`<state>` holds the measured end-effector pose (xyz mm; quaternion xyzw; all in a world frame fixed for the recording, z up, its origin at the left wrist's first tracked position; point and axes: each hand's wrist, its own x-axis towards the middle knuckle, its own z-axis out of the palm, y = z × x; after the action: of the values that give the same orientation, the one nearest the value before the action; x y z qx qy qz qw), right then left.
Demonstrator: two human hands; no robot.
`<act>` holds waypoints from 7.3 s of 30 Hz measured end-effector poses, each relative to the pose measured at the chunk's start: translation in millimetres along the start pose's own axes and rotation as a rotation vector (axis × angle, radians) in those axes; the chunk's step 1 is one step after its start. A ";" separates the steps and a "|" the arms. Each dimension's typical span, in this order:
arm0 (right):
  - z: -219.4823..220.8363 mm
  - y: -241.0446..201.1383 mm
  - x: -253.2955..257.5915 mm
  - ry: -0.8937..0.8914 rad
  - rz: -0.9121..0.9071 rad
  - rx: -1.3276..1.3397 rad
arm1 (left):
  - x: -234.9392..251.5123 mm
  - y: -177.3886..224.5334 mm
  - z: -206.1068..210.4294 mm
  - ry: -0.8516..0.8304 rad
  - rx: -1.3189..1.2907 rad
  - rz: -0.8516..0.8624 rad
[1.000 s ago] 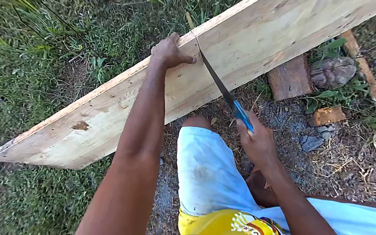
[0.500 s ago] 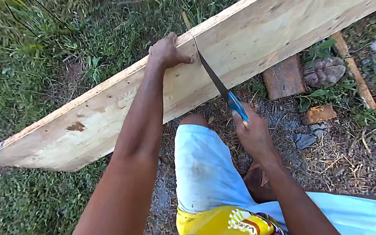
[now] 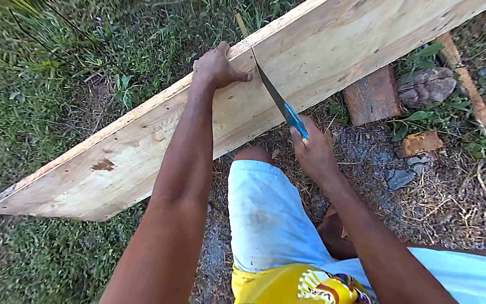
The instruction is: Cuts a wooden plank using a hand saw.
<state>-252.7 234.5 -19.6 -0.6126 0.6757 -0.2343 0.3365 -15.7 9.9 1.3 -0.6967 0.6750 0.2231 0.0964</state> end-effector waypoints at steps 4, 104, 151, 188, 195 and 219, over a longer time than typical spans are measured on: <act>-37.4 19.4 -103.5 0.077 0.012 -0.080 | 4.6 -1.6 -0.5 0.005 -0.003 -0.012; -66.5 -7.8 -78.1 0.006 0.025 -0.191 | 22.3 -8.6 7.6 0.038 -0.021 0.038; -0.8 18.3 -36.3 0.013 0.017 -0.112 | 16.0 -8.3 10.4 0.050 -0.001 0.006; -6.5 16.4 -50.9 -0.006 0.014 -0.135 | 11.3 -5.2 11.5 0.089 0.011 0.016; 21.5 19.5 1.0 -0.009 0.021 0.003 | 9.4 -11.3 14.2 0.065 -0.021 0.042; 34.5 25.5 5.2 -0.004 0.083 -0.075 | 7.7 -5.7 18.0 0.051 -0.012 0.043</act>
<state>-244.4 236.2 -62.0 -0.5967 0.7081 -0.1932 0.3242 -13.4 11.2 -18.9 -0.6880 0.6908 0.2112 0.0702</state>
